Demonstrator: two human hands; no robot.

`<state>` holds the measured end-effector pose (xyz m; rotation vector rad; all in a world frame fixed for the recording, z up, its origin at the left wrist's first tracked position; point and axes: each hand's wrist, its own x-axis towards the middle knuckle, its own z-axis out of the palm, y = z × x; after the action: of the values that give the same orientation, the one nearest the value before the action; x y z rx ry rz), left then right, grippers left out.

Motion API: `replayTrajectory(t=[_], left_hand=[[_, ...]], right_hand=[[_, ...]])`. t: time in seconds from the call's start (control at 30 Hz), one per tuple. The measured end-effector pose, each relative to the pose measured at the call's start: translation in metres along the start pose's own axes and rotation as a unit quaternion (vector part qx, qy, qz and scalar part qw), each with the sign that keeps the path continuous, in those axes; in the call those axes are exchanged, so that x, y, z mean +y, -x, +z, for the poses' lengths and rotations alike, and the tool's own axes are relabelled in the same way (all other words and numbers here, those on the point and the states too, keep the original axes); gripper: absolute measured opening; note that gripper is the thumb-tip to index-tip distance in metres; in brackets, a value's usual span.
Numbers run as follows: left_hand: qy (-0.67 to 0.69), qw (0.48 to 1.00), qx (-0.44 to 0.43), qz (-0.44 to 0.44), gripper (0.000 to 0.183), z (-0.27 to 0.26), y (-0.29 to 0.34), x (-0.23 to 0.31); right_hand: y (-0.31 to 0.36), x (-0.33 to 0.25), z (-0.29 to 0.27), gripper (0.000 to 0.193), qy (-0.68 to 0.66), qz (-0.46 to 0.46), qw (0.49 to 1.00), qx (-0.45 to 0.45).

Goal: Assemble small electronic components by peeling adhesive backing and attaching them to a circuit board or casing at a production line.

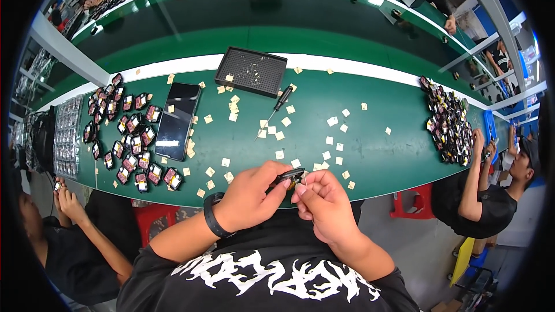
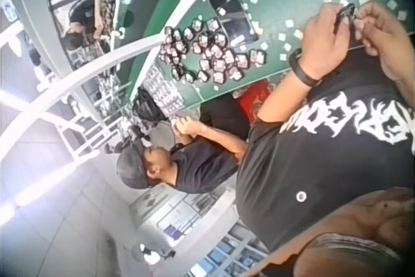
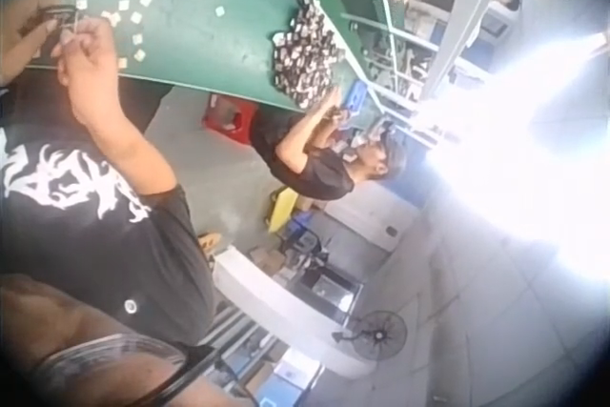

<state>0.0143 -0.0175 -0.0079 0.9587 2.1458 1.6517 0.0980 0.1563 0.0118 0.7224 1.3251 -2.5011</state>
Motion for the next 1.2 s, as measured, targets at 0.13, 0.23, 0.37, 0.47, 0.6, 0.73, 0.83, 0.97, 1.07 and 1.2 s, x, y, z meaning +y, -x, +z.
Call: replayTrajectory(t=[0.13, 0.23, 0.37, 0.47, 0.6, 0.73, 0.83, 0.97, 1.07, 1.2], left_hand=[[0.051, 0.991, -0.035, -0.116, 0.021, -0.005, 0.0, 0.006], [0.173, 0.969, -0.019, -0.176, 0.022, -0.003, 0.002, 0.001], [0.391, 0.9, 0.023, -0.194, 0.029, -0.007, -0.003, 0.006], [0.406, 0.889, -0.002, -0.213, 0.03, -0.009, -0.003, 0.008], [0.395, 0.892, -0.044, -0.217, 0.028, -0.007, 0.002, 0.003], [0.367, 0.899, -0.053, -0.232, 0.027, -0.01, 0.002, 0.003], [0.352, 0.897, -0.027, -0.267, 0.031, -0.011, 0.0, -0.001], [0.355, 0.901, -0.009, -0.248, 0.034, -0.009, 0.0, 0.009], [0.336, 0.911, -0.012, -0.237, 0.032, -0.008, 0.002, 0.009], [0.285, 0.933, -0.017, -0.219, 0.026, -0.005, 0.006, 0.006]], right_hand=[[0.0, 0.004, 0.002, 0.014, 0.011, -0.024, 1.0, 0.016], [0.001, 0.01, 0.003, 0.015, 0.038, -0.063, 0.997, 0.019], [0.002, 0.018, -0.004, 0.018, 0.14, -0.16, 0.977, 0.022], [0.0, 0.022, -0.004, 0.022, 0.119, -0.204, 0.972, 0.0], [0.0, 0.023, -0.007, 0.027, 0.157, -0.197, 0.966, -0.05], [0.003, 0.027, -0.015, 0.023, 0.15, -0.217, 0.964, 0.01], [0.004, 0.019, -0.01, 0.017, 0.205, -0.235, 0.949, 0.047], [-0.005, 0.027, -0.006, 0.014, 0.183, -0.18, 0.964, 0.066], [-0.004, 0.022, -0.01, 0.015, 0.201, -0.177, 0.962, 0.042], [-0.002, 0.013, -0.007, 0.014, 0.202, -0.179, 0.962, 0.032]])
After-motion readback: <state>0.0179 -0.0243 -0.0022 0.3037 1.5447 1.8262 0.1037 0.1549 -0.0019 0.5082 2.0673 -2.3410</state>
